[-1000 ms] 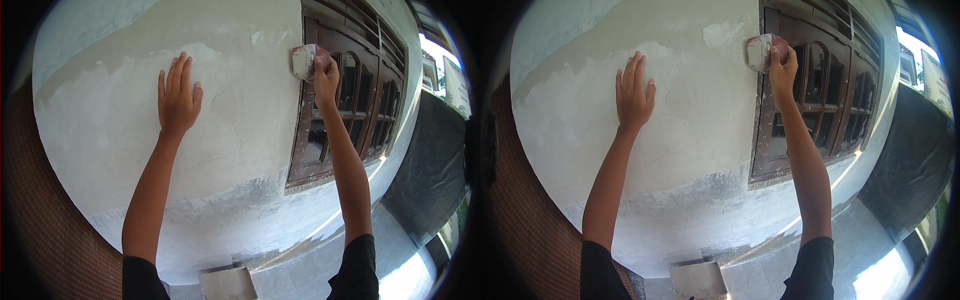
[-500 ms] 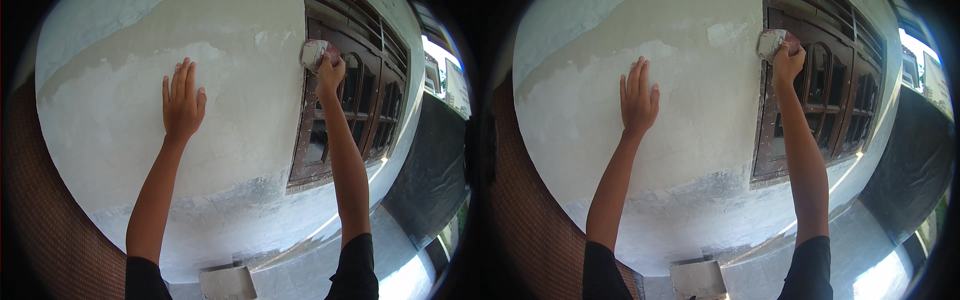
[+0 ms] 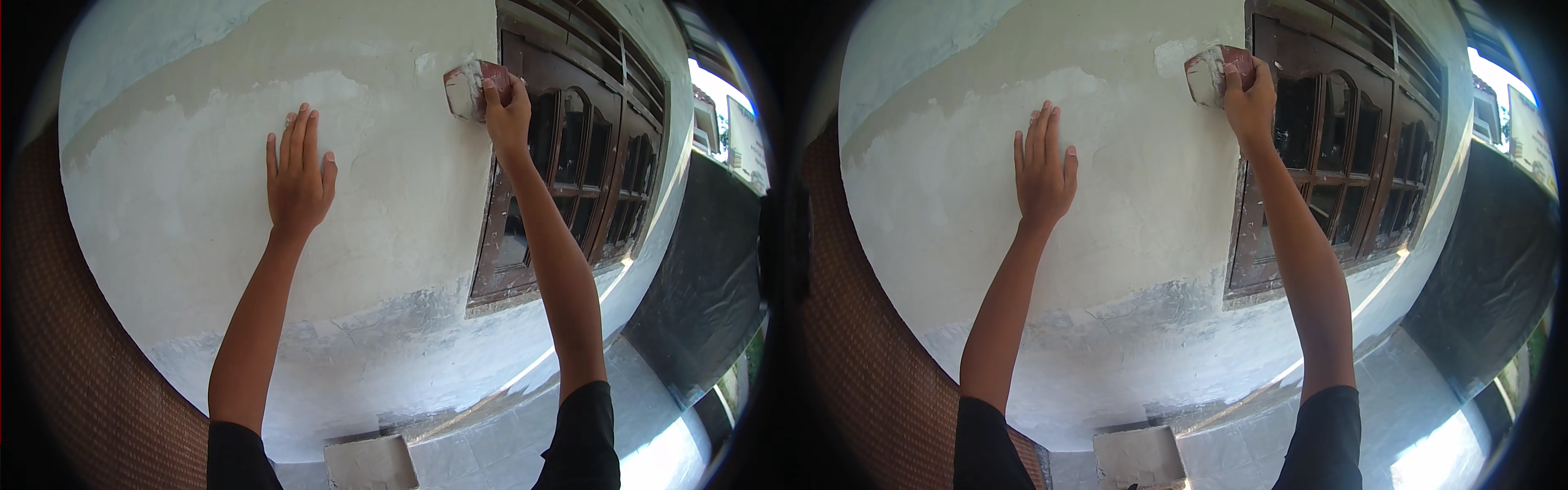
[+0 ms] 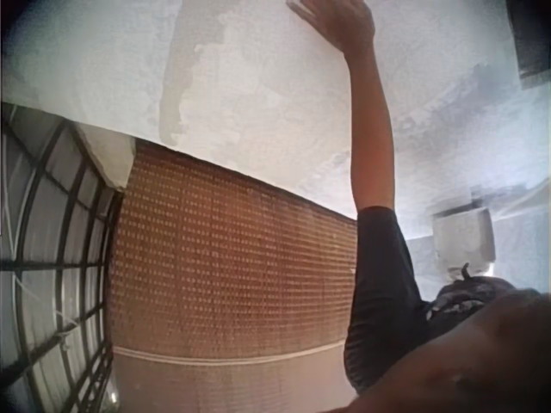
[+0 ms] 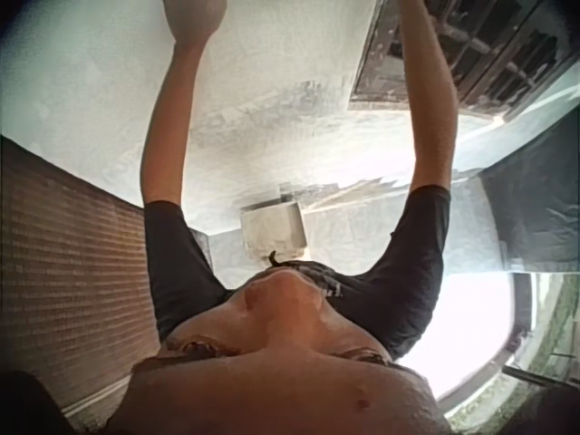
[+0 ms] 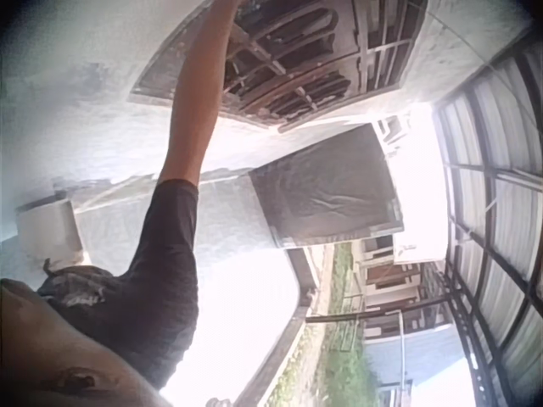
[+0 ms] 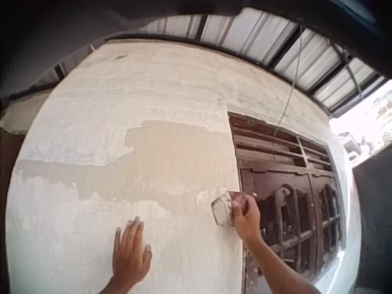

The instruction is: The person applies wall filler to a wall using a putty knife to patch cracks or imperfections.

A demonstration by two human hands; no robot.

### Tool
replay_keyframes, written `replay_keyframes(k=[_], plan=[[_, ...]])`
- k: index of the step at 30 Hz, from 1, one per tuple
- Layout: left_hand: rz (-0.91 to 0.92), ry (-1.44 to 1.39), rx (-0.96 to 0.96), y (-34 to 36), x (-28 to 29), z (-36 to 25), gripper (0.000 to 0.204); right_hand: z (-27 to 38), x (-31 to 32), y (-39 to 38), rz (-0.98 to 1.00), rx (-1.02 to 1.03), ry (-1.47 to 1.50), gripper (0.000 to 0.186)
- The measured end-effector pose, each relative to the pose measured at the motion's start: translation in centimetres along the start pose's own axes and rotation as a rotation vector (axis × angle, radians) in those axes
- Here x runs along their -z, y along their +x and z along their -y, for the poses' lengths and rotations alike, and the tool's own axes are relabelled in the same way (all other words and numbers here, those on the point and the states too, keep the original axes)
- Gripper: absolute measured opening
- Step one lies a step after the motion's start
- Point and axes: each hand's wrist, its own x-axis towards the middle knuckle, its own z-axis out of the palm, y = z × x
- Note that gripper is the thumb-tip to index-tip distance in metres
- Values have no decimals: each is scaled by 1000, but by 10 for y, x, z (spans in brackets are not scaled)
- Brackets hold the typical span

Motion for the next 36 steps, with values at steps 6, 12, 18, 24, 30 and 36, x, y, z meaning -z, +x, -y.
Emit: replay_keyframes(k=[6, 12, 18, 24, 30, 36], plan=[[12, 19, 13, -10, 0, -6, 61, -7, 13, 10, -350, -258, 308, 31], [18, 28, 15, -17, 0, -6, 62, -21, 15, 7, -69, -148, 54, 35], [13, 31, 17, -23, 0, -7, 63, -15, 14, -10, -16, -63, 204, 34], [6, 2, 11, -29, -1, -8, 63, -18, 28, -3, -215, -218, 74, 33], [13, 10, 18, -34, 0, -11, 62, -34, 37, -21, 114, 95, -109, 34], [28, -6, 27, -44, -2, -12, 63, -36, 45, -18, -174, -190, 201, 33]])
